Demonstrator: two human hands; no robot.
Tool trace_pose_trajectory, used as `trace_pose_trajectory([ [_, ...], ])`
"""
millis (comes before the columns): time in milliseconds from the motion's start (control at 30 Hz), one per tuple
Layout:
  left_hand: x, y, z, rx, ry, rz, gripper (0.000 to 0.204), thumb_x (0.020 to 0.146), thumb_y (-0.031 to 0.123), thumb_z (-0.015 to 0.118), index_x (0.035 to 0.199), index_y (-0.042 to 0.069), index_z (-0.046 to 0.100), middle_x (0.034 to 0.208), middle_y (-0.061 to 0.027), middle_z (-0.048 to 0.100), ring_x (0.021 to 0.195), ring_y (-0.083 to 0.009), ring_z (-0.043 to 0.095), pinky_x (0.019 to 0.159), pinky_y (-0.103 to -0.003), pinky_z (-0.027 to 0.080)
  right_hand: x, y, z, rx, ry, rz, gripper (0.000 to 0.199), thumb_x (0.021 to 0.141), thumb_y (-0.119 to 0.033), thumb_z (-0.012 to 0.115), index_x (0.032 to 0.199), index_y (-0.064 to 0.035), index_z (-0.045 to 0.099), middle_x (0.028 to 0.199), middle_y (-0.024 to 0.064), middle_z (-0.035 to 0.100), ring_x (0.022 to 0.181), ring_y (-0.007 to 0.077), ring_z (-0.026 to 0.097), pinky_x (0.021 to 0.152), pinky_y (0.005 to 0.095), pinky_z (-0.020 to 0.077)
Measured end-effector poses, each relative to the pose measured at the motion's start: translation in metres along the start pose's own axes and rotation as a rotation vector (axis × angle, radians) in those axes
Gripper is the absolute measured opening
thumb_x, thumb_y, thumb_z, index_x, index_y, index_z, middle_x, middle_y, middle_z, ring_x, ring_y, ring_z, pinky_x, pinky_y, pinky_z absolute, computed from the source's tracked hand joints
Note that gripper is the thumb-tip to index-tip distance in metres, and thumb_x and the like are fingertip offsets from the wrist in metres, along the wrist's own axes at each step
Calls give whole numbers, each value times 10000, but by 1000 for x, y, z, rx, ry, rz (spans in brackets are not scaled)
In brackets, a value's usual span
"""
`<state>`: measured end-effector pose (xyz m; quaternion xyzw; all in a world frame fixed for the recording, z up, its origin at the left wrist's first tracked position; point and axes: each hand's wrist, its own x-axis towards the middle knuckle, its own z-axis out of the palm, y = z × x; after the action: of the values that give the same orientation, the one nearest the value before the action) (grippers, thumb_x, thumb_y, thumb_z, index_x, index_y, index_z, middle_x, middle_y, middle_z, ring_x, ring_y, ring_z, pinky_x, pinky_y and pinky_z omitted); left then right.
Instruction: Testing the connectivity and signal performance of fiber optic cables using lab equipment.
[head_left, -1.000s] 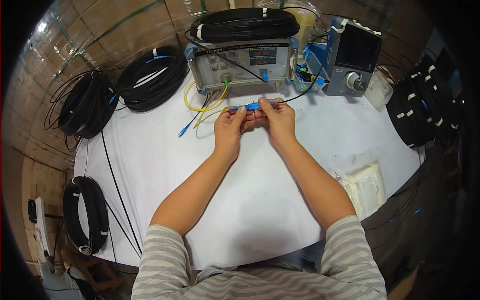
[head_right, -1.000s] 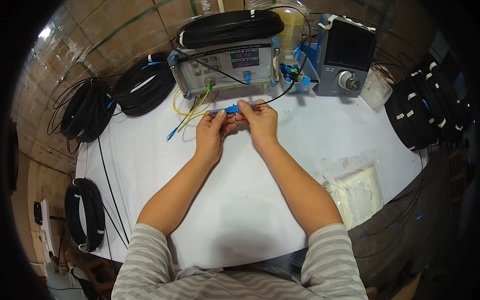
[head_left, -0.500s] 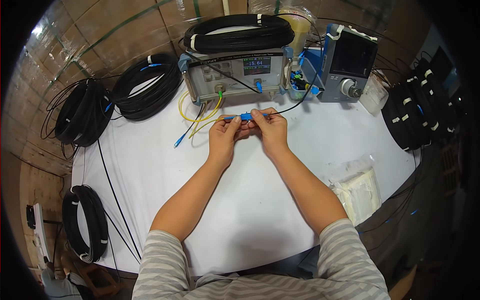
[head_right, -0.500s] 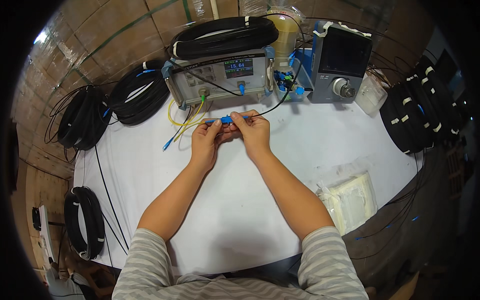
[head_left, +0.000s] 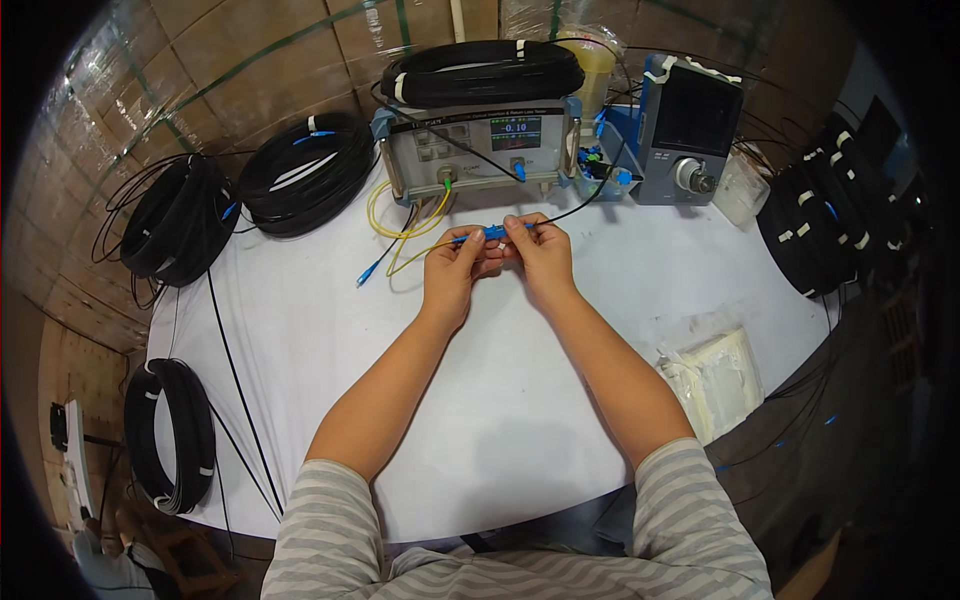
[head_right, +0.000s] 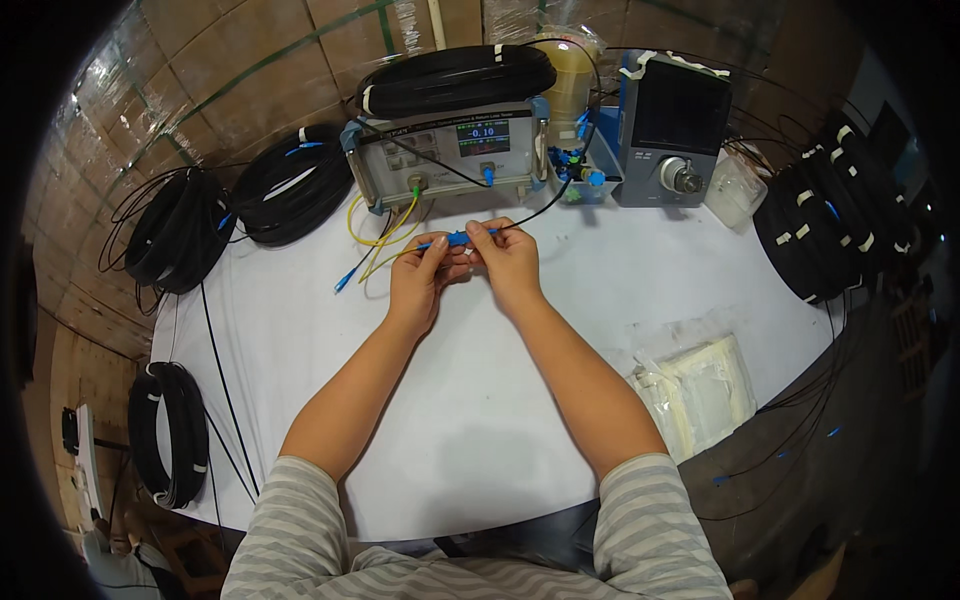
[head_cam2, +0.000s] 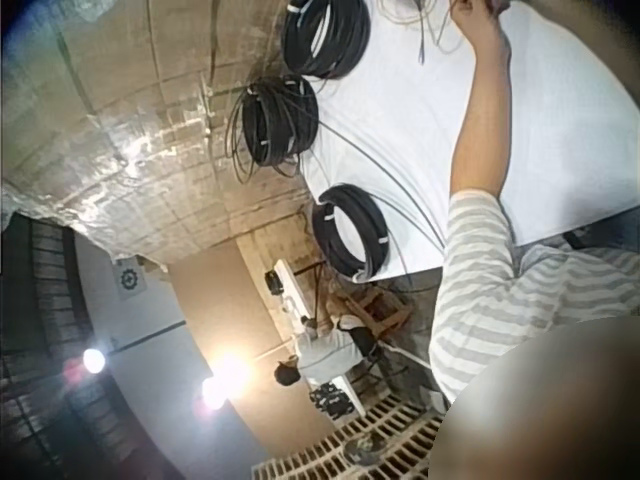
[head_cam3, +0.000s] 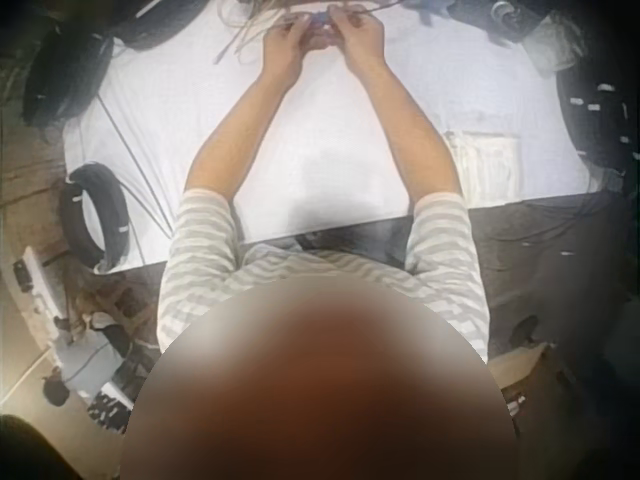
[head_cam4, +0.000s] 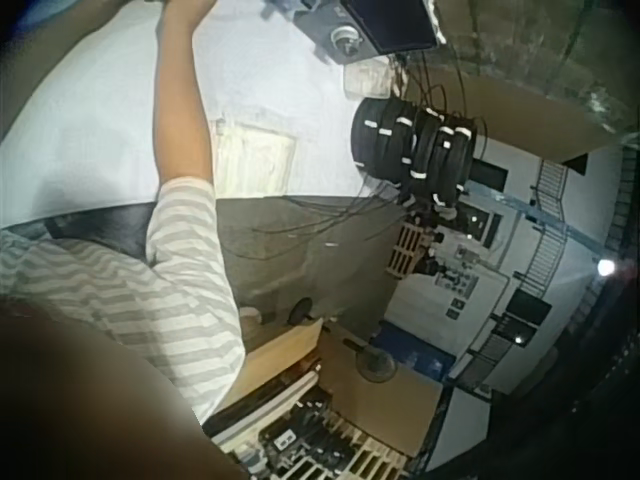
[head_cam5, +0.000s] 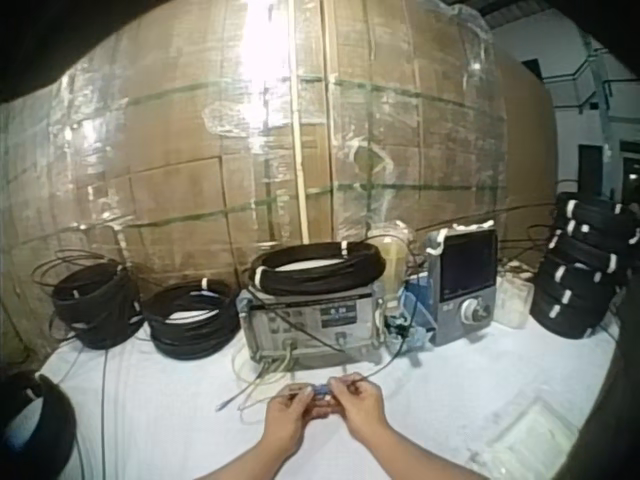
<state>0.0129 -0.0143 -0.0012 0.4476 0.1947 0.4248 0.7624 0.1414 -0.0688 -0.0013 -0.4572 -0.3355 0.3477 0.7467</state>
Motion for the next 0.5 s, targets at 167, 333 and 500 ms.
trace_pose_trajectory([
  [167,-5,-2,-2,35,15,-22,235,953,189,592,1086,1,546,944,-140,682,819,-183,685,699,-280,564,-2,1,-1,0,-30,21,240,909,-264,672,922,-30,618,762,22,632,642,70,551,607,208,457],
  [333,-10,-1,2,50,-6,-31,234,952,178,592,1087,-7,542,944,-141,679,821,-185,683,710,-289,570,-4,4,-5,50,-20,25,231,915,-268,664,899,-42,618,775,11,625,636,52,552,589,184,457],
  [500,-8,-1,-1,32,-15,-16,237,953,177,588,1100,-4,543,944,-136,678,811,-177,680,712,-290,571,-4,1,-7,37,-46,49,237,914,-263,664,942,-33,615,792,24,641,661,72,557,621,209,465],
])
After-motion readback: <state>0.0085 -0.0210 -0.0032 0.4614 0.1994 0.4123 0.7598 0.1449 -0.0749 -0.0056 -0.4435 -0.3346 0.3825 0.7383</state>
